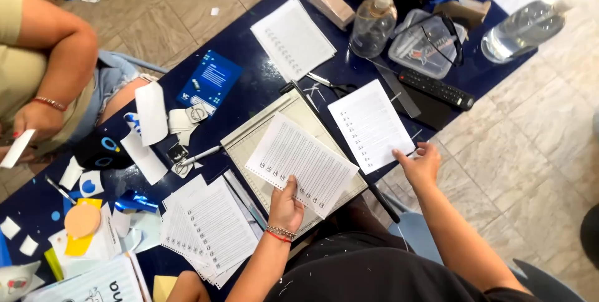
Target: Trimming and organizing printed paper sheets using a paper cutter and scissors
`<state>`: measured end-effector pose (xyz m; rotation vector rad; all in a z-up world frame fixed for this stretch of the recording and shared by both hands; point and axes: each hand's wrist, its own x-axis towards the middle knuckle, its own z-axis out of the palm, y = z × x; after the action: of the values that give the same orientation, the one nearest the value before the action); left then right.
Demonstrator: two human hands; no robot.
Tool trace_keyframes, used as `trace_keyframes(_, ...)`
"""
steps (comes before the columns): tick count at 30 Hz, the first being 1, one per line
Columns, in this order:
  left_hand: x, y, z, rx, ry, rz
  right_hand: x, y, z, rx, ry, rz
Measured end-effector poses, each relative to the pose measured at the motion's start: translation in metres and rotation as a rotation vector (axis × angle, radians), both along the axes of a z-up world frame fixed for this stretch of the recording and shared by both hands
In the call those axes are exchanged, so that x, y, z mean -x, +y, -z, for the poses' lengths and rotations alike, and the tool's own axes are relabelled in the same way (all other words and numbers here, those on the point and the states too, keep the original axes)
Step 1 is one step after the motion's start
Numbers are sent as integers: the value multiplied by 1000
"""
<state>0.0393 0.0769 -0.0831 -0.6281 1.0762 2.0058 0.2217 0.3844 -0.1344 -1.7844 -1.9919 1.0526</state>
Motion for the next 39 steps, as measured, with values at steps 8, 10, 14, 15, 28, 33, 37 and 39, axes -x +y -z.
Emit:
trace_keyframes(8,11,8,40,-23,-56,75,-6,6,11,188,276,195)
trace_keyframes(10,9,19,22,-34,-65,87,-8,7,16,210,352,215)
trace_keyframes(14,4,49,-39,-64,-66,120,-18,6,18,177,440,272)
trace_keyframes(15,2,52,-41,-72,-82,134,-23,5,16,163,467,274)
trace_keyframes(28,1,64,-23,-298,-99,312,3,-96,-124,99,771,-151)
trace_keyframes(33,6,20,108,-150,14,291,-9,-72,-103,205,765,-514)
trace_keyframes(37,18,49,-29,-239,-16,256,0,-15,-42,-74,415,-164)
trace_keyframes(39,21,45,-31,-251,-70,306,-3,5,-21,-36,57,-38)
